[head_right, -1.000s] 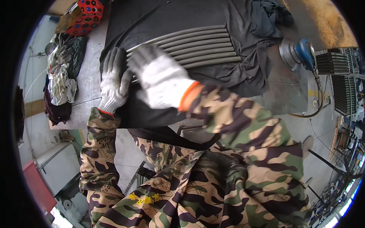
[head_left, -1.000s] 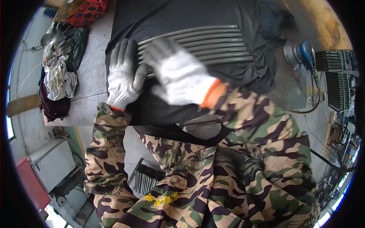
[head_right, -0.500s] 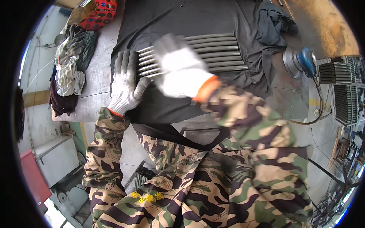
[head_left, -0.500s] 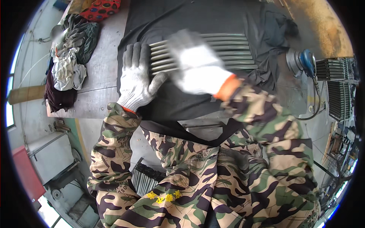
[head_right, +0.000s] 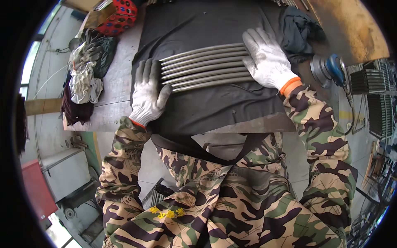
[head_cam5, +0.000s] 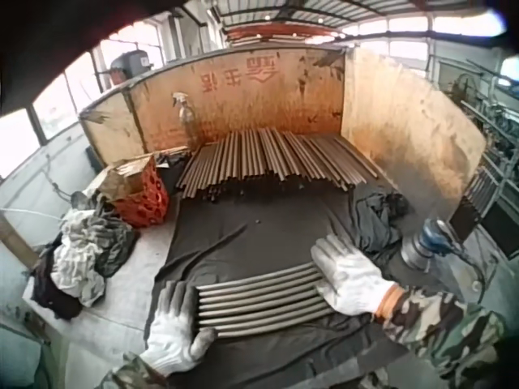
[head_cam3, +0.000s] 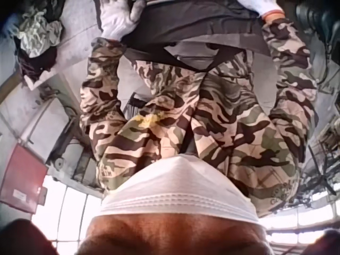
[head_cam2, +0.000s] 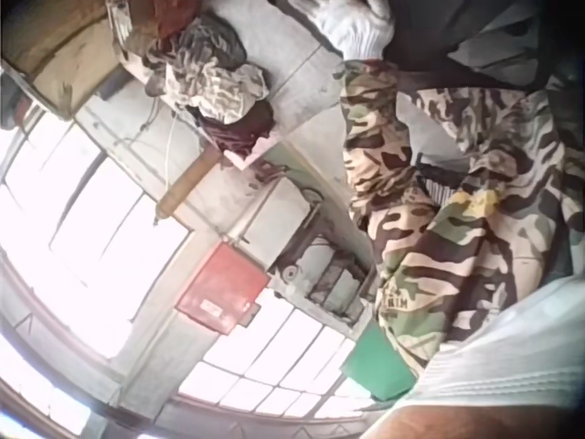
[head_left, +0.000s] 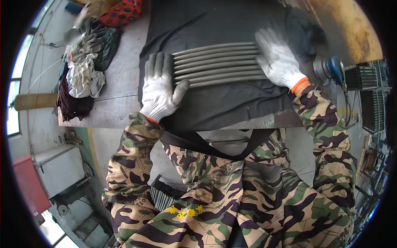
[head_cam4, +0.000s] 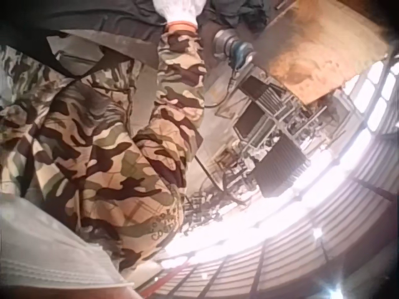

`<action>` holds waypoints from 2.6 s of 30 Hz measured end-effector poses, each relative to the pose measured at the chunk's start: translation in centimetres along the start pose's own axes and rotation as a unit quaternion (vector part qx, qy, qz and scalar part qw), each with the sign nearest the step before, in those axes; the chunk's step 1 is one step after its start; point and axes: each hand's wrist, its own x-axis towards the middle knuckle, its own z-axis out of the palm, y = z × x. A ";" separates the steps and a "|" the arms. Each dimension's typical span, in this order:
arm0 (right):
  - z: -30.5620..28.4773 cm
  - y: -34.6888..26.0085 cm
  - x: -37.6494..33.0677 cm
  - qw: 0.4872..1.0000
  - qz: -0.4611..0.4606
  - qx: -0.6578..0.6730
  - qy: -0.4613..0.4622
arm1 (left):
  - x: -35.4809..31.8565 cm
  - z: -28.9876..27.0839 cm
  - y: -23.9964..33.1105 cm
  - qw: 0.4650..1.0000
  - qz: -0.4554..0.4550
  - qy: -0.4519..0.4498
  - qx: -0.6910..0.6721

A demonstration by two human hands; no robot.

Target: Sanding and polishing a bundle of metal rods using a handheld pneumatic or orbital sander at a workbench.

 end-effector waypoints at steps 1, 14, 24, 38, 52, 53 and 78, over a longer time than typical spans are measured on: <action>0.5 -0.2 0.1 0.999 -0.017 -0.021 0.025 | -0.2 -0.1 -0.3 1.000 -0.006 0.001 -0.006; 6.5 -18.7 10.4 0.984 -0.044 0.171 -0.010 | -1.9 -0.4 -2.0 0.999 -0.019 -0.028 0.020; 1.2 -6.4 4.3 0.997 0.031 0.066 -0.033 | -0.9 -0.1 -0.6 0.999 -0.025 -0.035 0.011; 1.9 -21.4 9.1 0.969 -0.110 -0.019 -0.219 | -0.1 1.5 -2.7 0.931 -0.250 -0.060 -0.261; 2.0 -10.5 1.5 0.994 -0.011 0.017 -0.110 | -1.1 2.5 -1.4 0.991 -0.027 -0.051 0.121; 2.7 -8.0 -0.3 0.998 0.005 -0.011 -0.069 | 0.6 1.5 0.5 0.992 -0.047 -0.083 0.082; 1.0 -3.2 -1.5 0.998 0.045 -0.030 -0.015 | 1.7 0.0 1.3 0.991 -0.106 -0.028 -0.079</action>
